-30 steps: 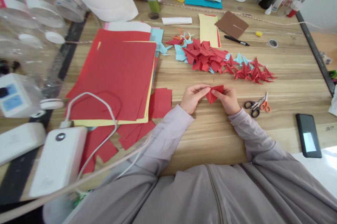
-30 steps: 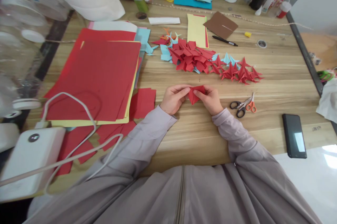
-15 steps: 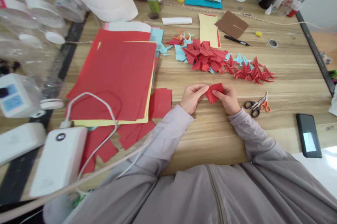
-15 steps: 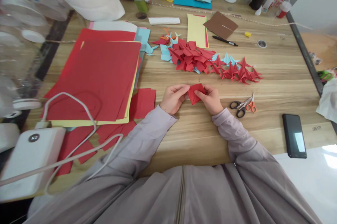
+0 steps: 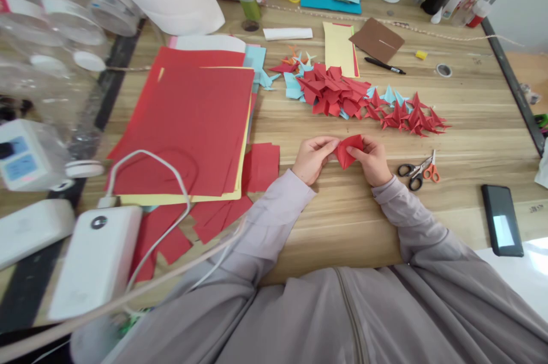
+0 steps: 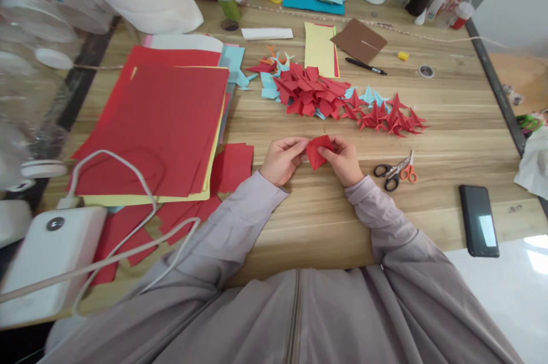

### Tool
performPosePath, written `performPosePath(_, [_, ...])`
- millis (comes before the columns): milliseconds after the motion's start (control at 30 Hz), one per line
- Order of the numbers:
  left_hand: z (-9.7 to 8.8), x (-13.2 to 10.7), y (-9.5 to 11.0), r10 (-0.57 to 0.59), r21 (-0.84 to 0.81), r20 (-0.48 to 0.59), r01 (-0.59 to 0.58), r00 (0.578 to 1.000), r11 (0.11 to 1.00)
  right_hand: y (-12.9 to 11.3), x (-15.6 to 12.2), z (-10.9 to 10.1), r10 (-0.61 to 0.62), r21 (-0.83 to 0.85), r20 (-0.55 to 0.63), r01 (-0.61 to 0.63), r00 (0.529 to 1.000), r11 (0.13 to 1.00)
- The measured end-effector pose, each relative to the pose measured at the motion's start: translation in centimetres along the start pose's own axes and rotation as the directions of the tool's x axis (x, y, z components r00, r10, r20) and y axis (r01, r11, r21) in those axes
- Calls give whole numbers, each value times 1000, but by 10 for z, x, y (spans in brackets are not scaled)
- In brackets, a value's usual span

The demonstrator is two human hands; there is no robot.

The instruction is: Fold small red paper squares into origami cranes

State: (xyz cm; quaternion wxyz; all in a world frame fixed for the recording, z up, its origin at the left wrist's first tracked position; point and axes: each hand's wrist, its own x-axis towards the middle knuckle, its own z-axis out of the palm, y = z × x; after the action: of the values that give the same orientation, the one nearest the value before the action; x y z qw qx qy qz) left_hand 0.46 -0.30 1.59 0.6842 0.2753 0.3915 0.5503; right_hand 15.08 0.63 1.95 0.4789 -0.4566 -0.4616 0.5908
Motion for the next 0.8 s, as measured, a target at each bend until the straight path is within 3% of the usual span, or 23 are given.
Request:
performPosePath(133, [-2,1,-4,14,57,0,-14,1000,998,0,0,0,-18,10,12,18,1000,1000])
performPosePath(400, [0,-1,-4,153,334,-45,-129,987,934,-2,-1,0,-48,-18,64,49,997,999])
performPosePath(800, [1,-3,-3,184,344,-54,-154,981,926,-1,-2,-1,-83,-84,95,91,992,992])
